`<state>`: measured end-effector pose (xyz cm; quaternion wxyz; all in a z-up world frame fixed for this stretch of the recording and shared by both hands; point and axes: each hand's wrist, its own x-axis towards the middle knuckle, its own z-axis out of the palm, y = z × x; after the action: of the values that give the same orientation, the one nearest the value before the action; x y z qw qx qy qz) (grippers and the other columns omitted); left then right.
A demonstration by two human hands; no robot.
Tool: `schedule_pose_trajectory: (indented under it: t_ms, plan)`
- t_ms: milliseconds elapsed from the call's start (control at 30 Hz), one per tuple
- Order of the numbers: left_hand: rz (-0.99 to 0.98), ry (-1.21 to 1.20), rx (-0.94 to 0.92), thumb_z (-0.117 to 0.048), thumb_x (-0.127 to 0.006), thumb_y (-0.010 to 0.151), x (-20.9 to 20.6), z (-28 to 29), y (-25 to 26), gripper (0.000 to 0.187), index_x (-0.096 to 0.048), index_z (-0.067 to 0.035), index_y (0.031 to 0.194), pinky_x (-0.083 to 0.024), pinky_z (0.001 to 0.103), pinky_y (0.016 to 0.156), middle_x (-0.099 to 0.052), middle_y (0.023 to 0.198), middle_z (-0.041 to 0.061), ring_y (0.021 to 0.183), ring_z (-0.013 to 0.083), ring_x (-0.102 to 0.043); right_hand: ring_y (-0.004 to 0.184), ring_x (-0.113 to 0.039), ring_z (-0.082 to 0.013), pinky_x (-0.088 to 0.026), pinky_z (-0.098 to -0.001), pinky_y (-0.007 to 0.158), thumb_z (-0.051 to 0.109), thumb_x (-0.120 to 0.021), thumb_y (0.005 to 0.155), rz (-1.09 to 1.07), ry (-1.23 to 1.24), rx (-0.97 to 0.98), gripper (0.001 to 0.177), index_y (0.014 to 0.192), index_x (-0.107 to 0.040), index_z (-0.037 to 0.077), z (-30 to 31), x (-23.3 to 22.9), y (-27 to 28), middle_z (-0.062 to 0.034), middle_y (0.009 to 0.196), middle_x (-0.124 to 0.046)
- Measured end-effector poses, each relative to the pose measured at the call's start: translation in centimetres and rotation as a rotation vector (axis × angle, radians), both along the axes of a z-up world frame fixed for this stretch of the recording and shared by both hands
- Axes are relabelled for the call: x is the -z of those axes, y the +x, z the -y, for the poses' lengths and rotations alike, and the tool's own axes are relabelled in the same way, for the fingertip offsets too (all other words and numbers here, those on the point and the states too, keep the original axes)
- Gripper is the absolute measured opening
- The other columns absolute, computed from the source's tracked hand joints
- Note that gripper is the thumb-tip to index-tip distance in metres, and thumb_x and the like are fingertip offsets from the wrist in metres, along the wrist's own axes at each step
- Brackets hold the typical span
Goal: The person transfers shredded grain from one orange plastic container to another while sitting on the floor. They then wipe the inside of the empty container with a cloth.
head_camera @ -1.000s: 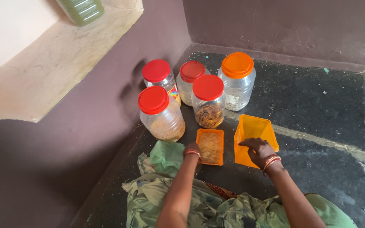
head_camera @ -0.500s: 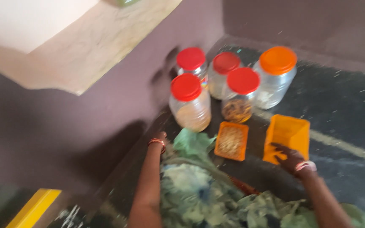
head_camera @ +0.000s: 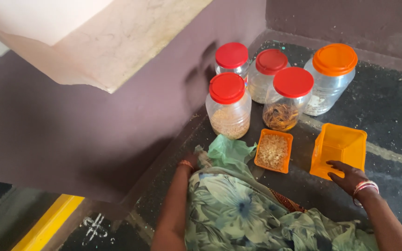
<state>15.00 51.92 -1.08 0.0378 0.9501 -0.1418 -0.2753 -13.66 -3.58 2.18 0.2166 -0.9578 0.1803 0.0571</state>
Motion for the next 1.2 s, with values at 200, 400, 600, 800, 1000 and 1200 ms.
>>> schedule_pose_trajectory:
  t_ms: [200,400,600,800,1000,1200]
  plan:
    - [0.013,-0.035,0.03,-0.027,-0.059,0.095,0.6,-0.9,-1.3,0.035,-0.067,-0.018,0.128,-0.048,0.052,0.102,-0.059,0.139,0.017,0.126,0.0393,-0.058,0.116,-0.072,-0.0293,-0.056,-0.041,0.105,0.049,-0.064,0.089,-0.051,-0.122,0.017,0.052,0.141,-0.061,0.039,-0.8,-0.2,-0.6,-0.0031,0.13,-0.073]
    - [0.404,-0.443,-0.052,-0.01,-0.074,0.078,-8.1,-3.7,0.6,0.021,-0.075,-0.013,0.1,-0.056,0.044,0.089,-0.075,0.105,0.017,0.101,0.0359,-0.072,0.121,-0.069,-0.0276,-0.053,-0.0414,0.109,0.051,-0.06,0.091,-0.074,-0.196,0.041,0.047,0.138,-0.063,0.044,-1.5,-0.7,-0.2,0.0016,0.136,-0.07]
    - [0.569,-0.731,0.157,-0.022,-0.086,0.076,-25.1,-2.2,-2.0,0.031,-0.07,-0.004,0.094,-0.055,0.04,0.075,-0.07,0.095,0.016,0.086,0.0303,-0.069,0.128,-0.065,-0.0234,-0.046,-0.0454,0.116,0.054,-0.059,0.093,-0.13,-0.34,0.079,0.047,0.138,-0.061,0.044,-1.4,-1.8,0.1,0.0059,0.139,-0.068]
    - [0.51,-1.057,0.149,-0.026,-0.078,0.091,-32.4,4.7,-8.6,0.031,-0.066,-0.002,0.106,-0.054,0.029,0.07,-0.072,0.088,0.009,0.076,0.0135,-0.066,0.124,-0.067,-0.0286,-0.052,-0.0458,0.107,0.052,-0.066,0.089,0.193,-0.101,0.156,0.051,0.138,-0.064,0.035,-1.1,-3.1,-0.5,-0.0002,0.14,-0.068]
    - [0.278,-1.148,0.348,-0.023,-0.077,0.088,-31.6,13.9,-12.2,0.03,-0.067,-0.003,0.107,-0.055,0.029,0.069,-0.072,0.087,0.008,0.076,0.0108,-0.067,0.125,-0.068,-0.023,-0.053,-0.0407,0.107,0.043,-0.074,0.086,0.398,0.355,0.113,0.061,0.14,-0.063,0.017,-2.7,-5.4,-1.8,-0.0072,0.133,-0.072]
    - [0.072,-1.184,0.587,-0.02,-0.074,0.089,-28.5,24.0,-15.8,0.026,-0.068,-0.005,0.109,-0.055,0.03,0.074,-0.074,0.094,0.007,0.083,0.011,-0.071,0.13,-0.06,-0.0237,-0.047,-0.0379,0.107,0.044,-0.07,0.088,0.493,1.018,0.092,0.071,0.144,-0.055,0.003,-2.6,-7.4,-2.6,-0.0129,0.137,-0.068]
